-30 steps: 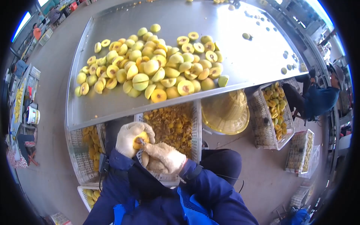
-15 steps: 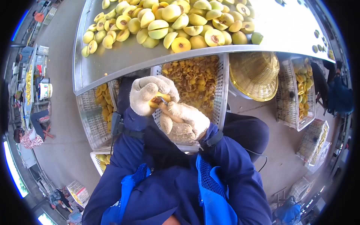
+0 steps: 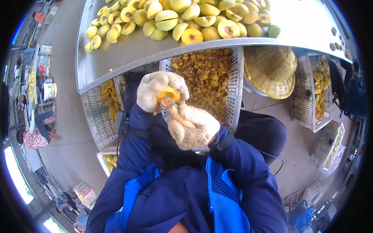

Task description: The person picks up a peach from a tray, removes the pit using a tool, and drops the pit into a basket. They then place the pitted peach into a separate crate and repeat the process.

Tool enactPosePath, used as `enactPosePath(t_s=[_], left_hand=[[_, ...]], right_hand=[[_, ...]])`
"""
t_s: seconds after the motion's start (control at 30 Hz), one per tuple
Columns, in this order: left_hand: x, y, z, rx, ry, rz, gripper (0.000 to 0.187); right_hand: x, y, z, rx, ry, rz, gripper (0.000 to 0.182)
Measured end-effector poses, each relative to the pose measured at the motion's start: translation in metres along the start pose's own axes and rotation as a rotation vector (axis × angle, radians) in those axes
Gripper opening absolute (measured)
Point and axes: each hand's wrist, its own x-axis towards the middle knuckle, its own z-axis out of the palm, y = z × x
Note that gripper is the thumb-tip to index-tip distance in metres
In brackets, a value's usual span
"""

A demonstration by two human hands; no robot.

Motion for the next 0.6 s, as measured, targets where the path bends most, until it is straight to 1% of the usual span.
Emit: enactPosePath(t_s=[0.03, 0.07, 0.1, 0.13, 0.2, 0.23, 0.27, 0.33, 0.37, 0.4, 0.43, 0.47, 0.5, 0.53, 0.57, 0.6], left_hand=[[0.002, -0.005, -0.002, -0.115, 0.038, 0.016, 0.039], [0.003, -0.010, -0.006, -0.228, 0.077, 0.032, 0.040], [0.003, -0.013, -0.013, -0.264, 0.178, -0.023, 0.048], [0.000, -0.011, -0.013, -0.240, 0.231, -0.027, 0.050], [-0.003, -0.003, -0.010, -0.188, 0.332, -0.020, 0.054], [-0.005, 0.001, -0.013, -0.262, 0.322, -0.037, 0.057], [-0.005, 0.004, -0.013, -0.249, 0.359, -0.030, 0.057], [-0.004, 0.006, -0.013, -0.224, 0.424, -0.025, 0.059], [-0.004, 0.006, -0.015, -0.197, 0.376, -0.015, 0.058], [-0.004, 0.002, -0.012, -0.163, 0.389, -0.015, 0.056], [-0.002, -0.005, -0.007, -0.120, 0.398, 0.000, 0.054], [0.000, -0.008, -0.003, -0.063, 0.412, 0.040, 0.052], [0.001, -0.014, 0.001, 0.086, 0.418, 0.096, 0.047], [0.000, -0.026, 0.003, 0.239, 0.442, 0.158, 0.042], [0.000, -0.032, 0.005, 0.510, 0.394, 0.258, 0.038], [0.000, -0.039, 0.006, 0.774, 0.375, 0.375, 0.036]], right_hand=[[0.005, -0.001, -0.013, -0.050, -0.183, -0.060, 0.036], [0.000, -0.005, -0.022, 0.035, -0.111, -0.081, 0.035], [-0.004, -0.010, -0.024, 0.118, -0.040, -0.108, 0.034], [-0.008, -0.015, -0.026, 0.198, 0.028, -0.140, 0.033], [-0.006, -0.024, -0.030, 0.183, 0.065, -0.236, 0.039], [-0.003, -0.023, -0.031, 0.047, 0.103, -0.192, 0.043], [0.001, -0.023, -0.031, -0.088, 0.135, -0.144, 0.049], [-0.002, -0.032, 0.003, -0.599, 0.345, -0.042, 0.054], [0.003, -0.024, 0.031, -0.890, 0.448, -0.113, 0.052], [0.008, -0.015, 0.030, -0.988, 0.424, -0.239, 0.034], [0.018, -0.007, 0.021, -1.363, 0.389, -0.602, 0.024], [0.022, -0.004, 0.022, -1.456, 0.460, -0.655, 0.019], [0.025, -0.001, 0.025, -1.548, 0.542, -0.705, 0.018], [0.027, 0.002, 0.028, -1.635, 0.631, -0.749, 0.021], [0.033, -0.001, 0.026, -1.689, 0.586, -0.720, 0.018], [0.031, -0.001, 0.018, -1.567, 0.546, -0.621, 0.015]])
